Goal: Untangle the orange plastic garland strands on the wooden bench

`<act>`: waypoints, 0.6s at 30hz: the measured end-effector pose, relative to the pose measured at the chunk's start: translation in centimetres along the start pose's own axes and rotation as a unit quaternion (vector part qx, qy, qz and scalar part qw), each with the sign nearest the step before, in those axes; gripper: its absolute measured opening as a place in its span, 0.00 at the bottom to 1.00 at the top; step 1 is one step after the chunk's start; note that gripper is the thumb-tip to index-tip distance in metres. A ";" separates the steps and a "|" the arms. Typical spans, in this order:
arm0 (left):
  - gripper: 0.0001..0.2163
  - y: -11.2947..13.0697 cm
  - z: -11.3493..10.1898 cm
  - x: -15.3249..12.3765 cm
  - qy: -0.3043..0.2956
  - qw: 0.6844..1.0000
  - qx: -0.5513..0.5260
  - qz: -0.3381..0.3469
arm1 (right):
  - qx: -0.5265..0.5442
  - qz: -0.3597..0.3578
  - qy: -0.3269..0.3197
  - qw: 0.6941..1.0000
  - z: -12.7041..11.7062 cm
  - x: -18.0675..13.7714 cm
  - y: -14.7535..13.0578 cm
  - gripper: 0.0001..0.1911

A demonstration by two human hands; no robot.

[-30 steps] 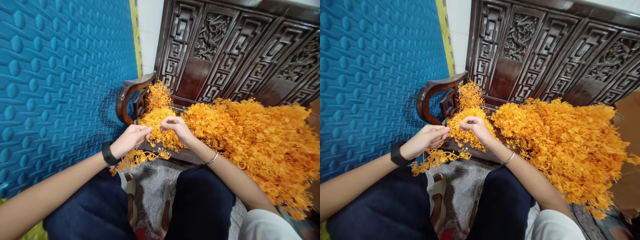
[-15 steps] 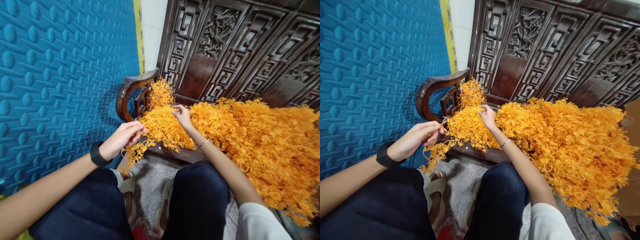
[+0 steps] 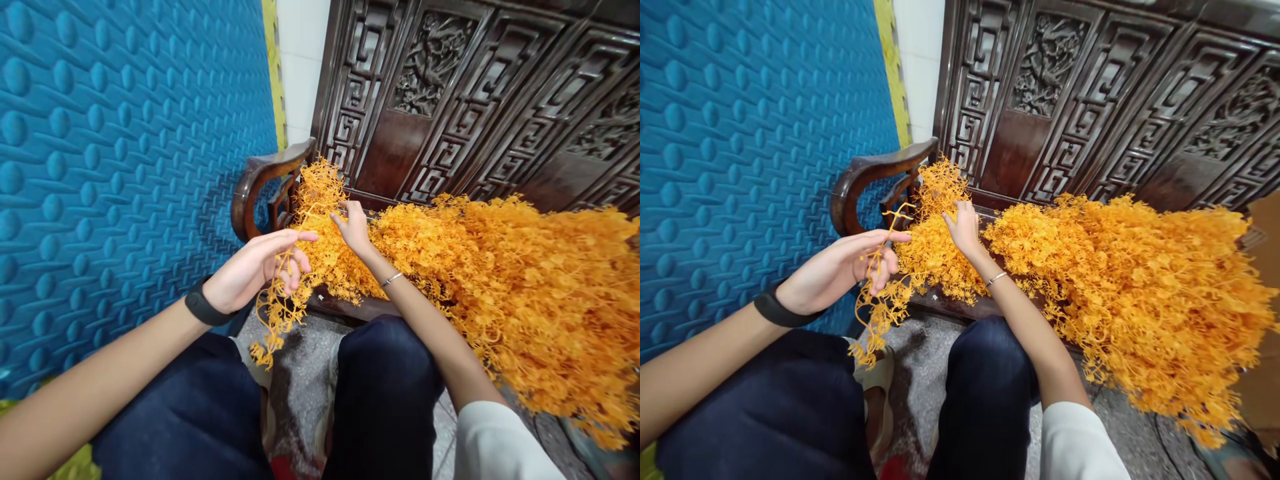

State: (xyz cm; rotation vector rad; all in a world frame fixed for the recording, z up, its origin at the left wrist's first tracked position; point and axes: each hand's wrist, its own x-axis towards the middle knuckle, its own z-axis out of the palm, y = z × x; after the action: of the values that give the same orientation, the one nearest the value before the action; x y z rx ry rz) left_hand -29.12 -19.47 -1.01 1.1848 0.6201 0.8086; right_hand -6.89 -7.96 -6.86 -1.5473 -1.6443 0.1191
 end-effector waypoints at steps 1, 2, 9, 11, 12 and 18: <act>0.14 0.1 0.1 -0.1 0.004 1.000 -0.001 0.006 | 0.057 -0.002 -0.009 0.998 -0.5 -0.3 -0.7 0.13; 0.14 0.2 0.1 -0.2 0.011 1.000 -0.001 0.014 | 0.120 0.000 -0.033 0.992 -1.1 -0.7 -1.5 0.14; 0.09 0.7 0.0 -0.8 0.107 0.991 0.010 0.083 | 0.309 0.098 -0.350 0.879 -4.9 -4.4 -6.3 0.24; 0.10 0.8 0.1 -0.8 0.140 0.986 0.007 0.093 | 0.301 0.110 -0.357 0.878 -5.2 -5.2 -6.5 0.22; 0.10 0.8 0.1 -0.8 0.152 0.984 0.006 0.094 | 0.298 0.108 -0.350 0.882 -5.3 -5.4 -6.4 0.20; 0.21 0.3 -0.3 -0.3 0.198 0.974 0.014 0.109 | 0.322 0.059 -0.319 0.889 -6.3 -5.8 -6.5 0.14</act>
State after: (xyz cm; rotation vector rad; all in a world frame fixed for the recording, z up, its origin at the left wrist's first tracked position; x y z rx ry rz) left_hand -29.61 -19.48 -0.76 1.1381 0.8375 1.2437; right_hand -8.73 -17.29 -1.94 -1.1227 -1.7204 1.2258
